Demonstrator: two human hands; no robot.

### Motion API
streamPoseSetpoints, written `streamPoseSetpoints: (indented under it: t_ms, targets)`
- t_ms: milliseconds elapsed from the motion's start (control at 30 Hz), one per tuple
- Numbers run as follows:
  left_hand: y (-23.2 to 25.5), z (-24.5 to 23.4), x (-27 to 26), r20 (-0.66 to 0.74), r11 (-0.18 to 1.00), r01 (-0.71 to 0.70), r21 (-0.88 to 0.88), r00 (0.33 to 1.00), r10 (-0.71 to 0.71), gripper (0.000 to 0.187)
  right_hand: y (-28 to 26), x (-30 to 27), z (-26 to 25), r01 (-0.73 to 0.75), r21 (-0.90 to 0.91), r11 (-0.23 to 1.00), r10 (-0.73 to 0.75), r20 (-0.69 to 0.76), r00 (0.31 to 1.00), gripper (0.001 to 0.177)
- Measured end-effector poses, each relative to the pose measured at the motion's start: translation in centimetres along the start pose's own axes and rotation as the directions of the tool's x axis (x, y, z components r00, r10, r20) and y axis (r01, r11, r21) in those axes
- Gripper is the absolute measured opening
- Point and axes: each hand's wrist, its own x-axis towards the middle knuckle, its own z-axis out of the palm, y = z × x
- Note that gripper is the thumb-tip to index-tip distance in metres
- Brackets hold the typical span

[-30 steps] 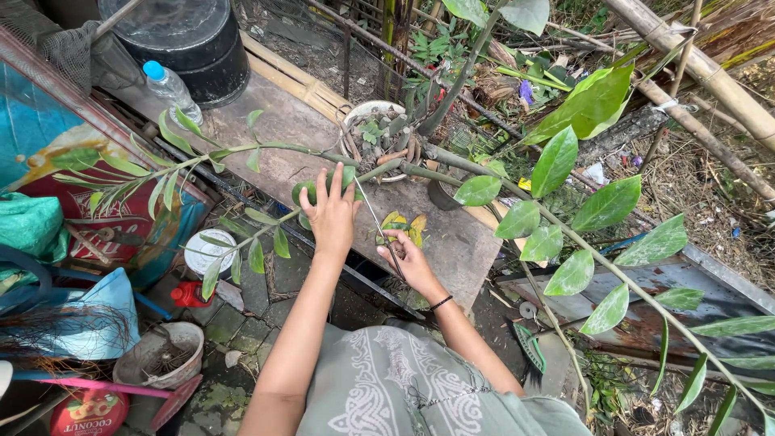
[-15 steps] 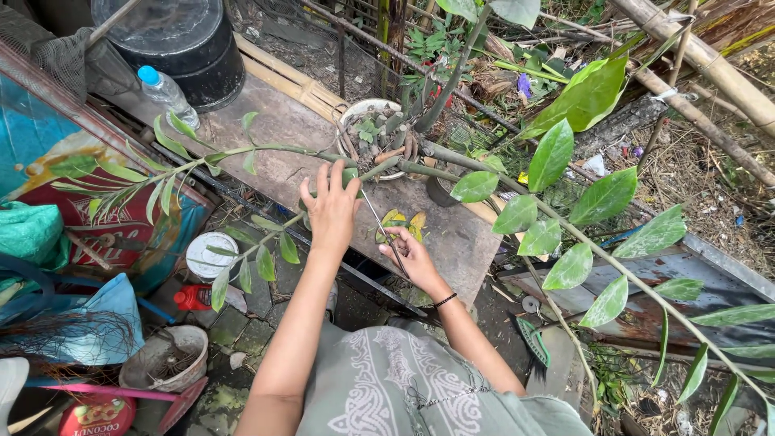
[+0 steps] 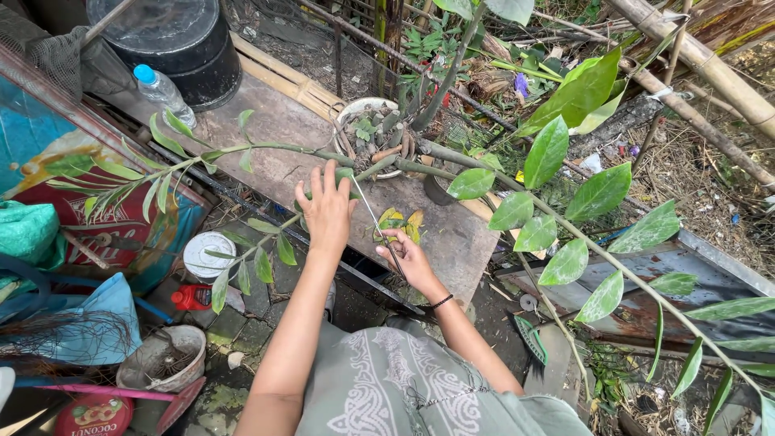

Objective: Pruning and cutting stems of a plant using shears in an outdoor garden.

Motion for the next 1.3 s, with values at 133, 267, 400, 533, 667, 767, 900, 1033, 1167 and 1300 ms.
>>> streamPoseSetpoints:
  t_ms: [133, 267, 400, 533, 667, 767, 900, 1033, 1167, 1300]
  targets:
    - [0.0, 0.0, -0.1, -0.022, 1.0, 0.01, 0.008, 1.0, -0.01, 0.049, 0.1, -0.1, -0.1, 0.021, 0.027, 0.999, -0.021, 0.001, 1.0, 0.037]
    - [0.1, -0.3, -0.1, -0.013, 1.0, 0.01, 0.021, 1.0, -0.009, 0.046, 0.2, -0.2, -0.2, 0.03, 0.005, 1.0, -0.03, -0.01, 1.0, 0.037]
    - [-0.1, -0.2, -0.1, -0.026, 1.0, 0.01, -0.002, 1.0, -0.01, 0.049, 1.6, 0.1, -0.6, 0.034, 0.088, 0.996, -0.032, -0.032, 0.999, 0.037]
    - [-0.4, -0.8, 0.4, -0.052, 0.997, 0.006, -0.077, 0.999, -0.01, 0.044, 1.8, 0.2, -1.4, 0.042, 0.07, 0.997, -0.039, -0.048, 0.998, 0.038]
    - [-1.5, -2.9, 0.9, -0.162, 0.912, 0.046, -0.407, 0.979, -0.121, 0.031, 2.0, 0.3, -3.2, -0.031, -0.207, 0.978, -0.002, -0.154, 0.988, 0.043]
    - [-2.7, -6.2, 0.9, -0.194, 0.878, 0.075, -0.473, 0.963, -0.187, 0.028, 2.8, 0.7, -4.4, -0.024, -0.279, 0.96, -0.03, -0.186, 0.982, 0.043]
    - [-5.2, -8.4, -0.3, -0.26, 0.884, 0.101, -0.456, 0.935, -0.241, 0.027, 4.9, 1.0, -6.6, 0.136, -0.211, 0.968, -0.159, -0.097, 0.983, 0.044]
    - [-7.1, -11.5, -2.6, -0.262, 0.861, 0.168, -0.481, 0.909, -0.324, 0.023, 0.7, -0.1, -6.2, -0.048, -0.212, 0.976, 0.017, -0.143, 0.99, 0.044]
    - [-9.2, -13.1, -5.4, -0.282, 0.832, 0.288, -0.474, 0.846, -0.453, 0.021, -2.5, -0.6, -5.8, -0.123, 0.109, 0.986, 0.133, -0.097, 0.986, 0.048]
    - [-10.5, -13.2, -8.8, -0.291, 0.782, 0.349, -0.516, 0.788, -0.543, 0.019, -5.5, -1.7, -4.8, -0.096, 0.139, 0.986, 0.102, -0.037, 0.994, 0.053]
